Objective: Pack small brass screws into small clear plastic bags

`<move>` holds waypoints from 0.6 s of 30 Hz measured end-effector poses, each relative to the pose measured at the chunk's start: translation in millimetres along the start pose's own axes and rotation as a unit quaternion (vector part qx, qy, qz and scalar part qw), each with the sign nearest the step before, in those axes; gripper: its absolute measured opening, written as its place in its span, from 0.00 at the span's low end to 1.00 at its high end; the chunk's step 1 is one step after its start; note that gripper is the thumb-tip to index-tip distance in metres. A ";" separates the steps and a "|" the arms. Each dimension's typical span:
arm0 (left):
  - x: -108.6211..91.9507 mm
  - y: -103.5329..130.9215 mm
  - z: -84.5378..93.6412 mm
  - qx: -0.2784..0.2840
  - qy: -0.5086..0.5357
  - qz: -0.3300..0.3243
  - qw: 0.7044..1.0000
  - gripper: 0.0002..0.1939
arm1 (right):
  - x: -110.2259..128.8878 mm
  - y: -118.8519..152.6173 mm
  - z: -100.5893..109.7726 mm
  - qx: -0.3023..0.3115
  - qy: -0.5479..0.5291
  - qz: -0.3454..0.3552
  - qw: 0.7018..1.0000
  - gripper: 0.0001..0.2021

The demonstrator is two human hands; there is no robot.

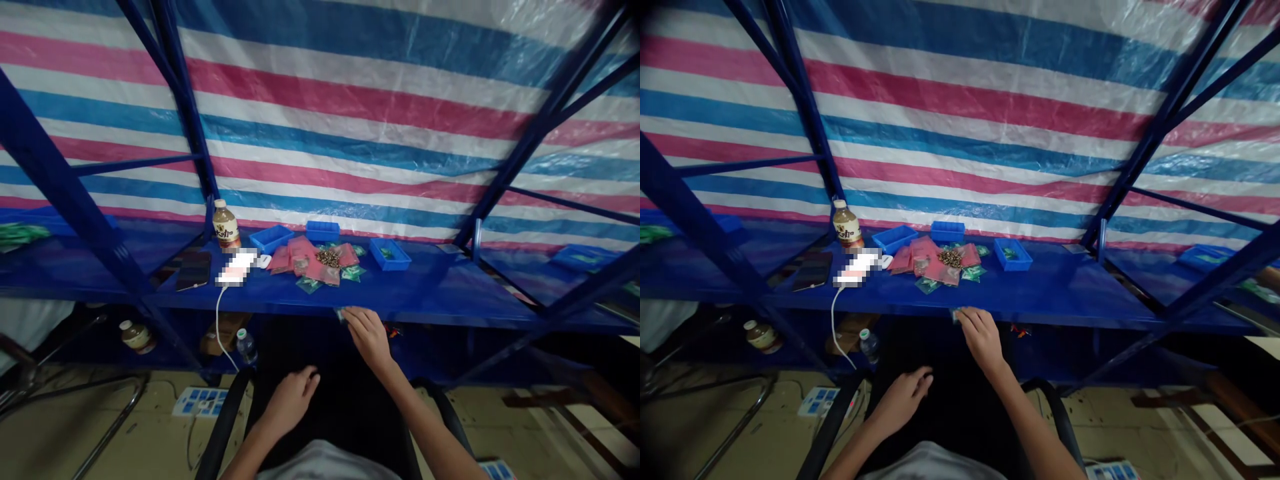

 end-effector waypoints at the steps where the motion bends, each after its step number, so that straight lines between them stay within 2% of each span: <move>1: -2.0 -2.0 3.3 -0.018 0.064 -0.001 0.998 0.24 | -5.7 11.8 1.8 -0.003 -0.044 -0.043 0.998 0.15; 2: -1.9 -4.1 5.3 -0.031 0.125 0.003 0.992 0.25 | -14.1 26.0 0.1 0.001 -0.097 -0.107 0.990 0.13; 3: 0.0 -6.1 5.7 -0.041 0.179 0.012 0.983 0.26 | -23.4 43.1 -7.9 0.019 -0.163 -0.186 0.969 0.12; 4: 3.4 -8.0 4.5 -0.046 0.223 0.025 0.973 0.27 | -29.6 62.8 -22.2 0.052 -0.240 -0.266 0.932 0.12; 6: 10.9 -10.8 -2.3 -0.041 0.283 0.054 0.957 0.28 | -25.5 102.9 -58.4 0.141 -0.387 -0.391 0.823 0.16; 7: 13.8 -11.7 -6.6 -0.033 0.301 0.067 0.951 0.28 | -16.1 117.5 -73.4 0.183 -0.442 -0.421 0.770 0.17; 8: 15.5 -12.2 -10.6 -0.025 0.313 0.077 0.946 0.29 | -5.7 126.6 -83.7 0.217 -0.482 -0.432 0.731 0.19; 9: 16.0 -12.4 -13.8 -0.017 0.322 0.083 0.943 0.29 | 4.2 130.4 -90.0 0.245 -0.507 -0.425 0.709 0.20; 11: 13.6 -11.9 -16.7 -0.010 0.337 0.088 0.937 0.27 | 20.1 127.0 -93.7 0.282 -0.533 -0.385 0.698 0.21; 13: 7.9 -11.0 -16.7 -0.004 0.349 0.083 0.933 0.25 | 27.0 119.1 -90.5 0.295 -0.537 -0.351 0.708 0.21; 16: -0.7 -9.3 -16.6 0.013 0.361 0.073 0.930 0.21 | 23.2 109.9 -81.1 0.280 -0.526 -0.335 0.730 0.20; 18: -3.9 -8.6 -14.5 0.006 0.374 0.065 0.925 0.20 | 20.1 106.1 -74.8 0.267 -0.530 -0.329 0.734 0.21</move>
Point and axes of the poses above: each hand's wrist, its own y-axis away from the middle knuckle, its own z-axis out of the back of the hand, x = y × z, the point moved 10 cm from there along -y, towards the middle knuckle, and after that the axes turned 13 degrees about y, right-handed, at the moved point
